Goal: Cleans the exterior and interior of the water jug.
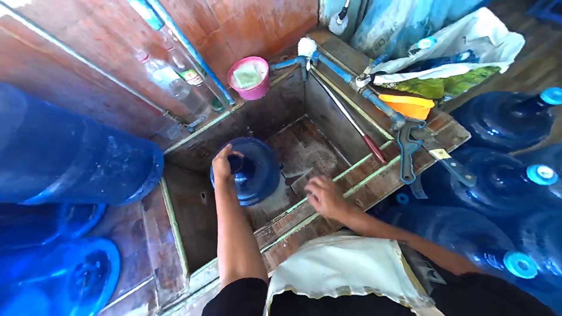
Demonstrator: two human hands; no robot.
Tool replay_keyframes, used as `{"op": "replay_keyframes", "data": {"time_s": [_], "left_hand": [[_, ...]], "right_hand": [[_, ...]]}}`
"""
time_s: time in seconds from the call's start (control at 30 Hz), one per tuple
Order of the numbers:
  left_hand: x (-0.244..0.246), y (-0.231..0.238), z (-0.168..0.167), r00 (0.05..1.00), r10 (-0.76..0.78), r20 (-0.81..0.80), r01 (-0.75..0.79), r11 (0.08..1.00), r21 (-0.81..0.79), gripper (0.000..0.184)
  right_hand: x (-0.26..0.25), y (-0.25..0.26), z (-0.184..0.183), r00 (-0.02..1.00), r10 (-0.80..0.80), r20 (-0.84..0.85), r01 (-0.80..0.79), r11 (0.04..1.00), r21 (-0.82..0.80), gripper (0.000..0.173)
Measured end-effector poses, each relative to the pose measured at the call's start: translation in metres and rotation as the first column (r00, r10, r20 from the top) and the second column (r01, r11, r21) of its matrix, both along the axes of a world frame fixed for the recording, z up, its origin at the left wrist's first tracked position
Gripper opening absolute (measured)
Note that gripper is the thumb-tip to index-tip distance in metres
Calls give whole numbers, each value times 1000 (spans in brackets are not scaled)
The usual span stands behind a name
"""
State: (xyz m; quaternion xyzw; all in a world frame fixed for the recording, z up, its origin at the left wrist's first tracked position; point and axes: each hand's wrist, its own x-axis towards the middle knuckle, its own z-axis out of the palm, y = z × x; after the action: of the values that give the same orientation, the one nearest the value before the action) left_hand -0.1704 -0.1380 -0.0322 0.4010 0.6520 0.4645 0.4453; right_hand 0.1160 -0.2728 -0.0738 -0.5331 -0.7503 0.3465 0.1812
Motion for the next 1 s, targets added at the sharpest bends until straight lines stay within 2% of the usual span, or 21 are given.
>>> {"op": "replay_keyframes", "data": {"time_s": [0.07, 0.13, 0.2, 0.27, 0.33, 0.43, 0.53, 0.67, 0.77, 0.83, 0.93, 1.0], "left_hand": [[-21, -16, -1, 997, -70, 30, 71, 997, -29, 48], [-37, -27, -4, 992, -125, 36, 126, 991, -46, 53], [-43, -28, 3, 992, -127, -15, 126, 989, -82, 48], [-35, -23, 16, 973, -97, -211, 55, 978, -200, 32], [-21, -12, 26, 898, -144, -416, -8, 939, -343, 32], [1, 1, 34, 832, -142, -537, -92, 918, -385, 35], [-13, 13, 32, 843, -125, -523, -93, 924, -370, 35], [-34, 13, 25, 876, -114, -470, -63, 937, -344, 34], [-37, 13, 23, 887, -100, -451, -80, 928, -363, 34], [-37, 13, 24, 893, -83, -442, -95, 925, -367, 34], [-37, 10, 22, 892, -62, -448, -117, 925, -362, 36], [-34, 8, 20, 892, -50, -450, -128, 926, -356, 37]], "right_hand": [[-16, -21, 21, 970, 220, -103, -221, 975, 3, 28], [-25, -24, 30, 907, 404, -115, -400, 915, 62, 26], [-29, -12, 33, 890, 451, -62, -451, 892, 11, 26], [-33, 9, 29, 917, 398, -11, -396, 911, -113, 29], [-32, 39, 34, 947, 319, 41, -301, 925, -233, 37], [-32, 97, 54, 976, 214, 46, -201, 960, -192, 43], [-37, 175, 86, 973, 203, 109, -201, 979, -33, 47], [-67, 302, 106, 962, 222, 157, -245, 959, 144, 54], [-92, 404, 96, 956, 170, 240, -207, 969, 138, 60], [-104, 457, 81, 945, 146, 292, -169, 984, 56, 68], [-122, 497, 59, 921, 167, 353, -155, 986, -62, 72], [-128, 507, 50, 893, 229, 388, -211, 974, -89, 66]]}}
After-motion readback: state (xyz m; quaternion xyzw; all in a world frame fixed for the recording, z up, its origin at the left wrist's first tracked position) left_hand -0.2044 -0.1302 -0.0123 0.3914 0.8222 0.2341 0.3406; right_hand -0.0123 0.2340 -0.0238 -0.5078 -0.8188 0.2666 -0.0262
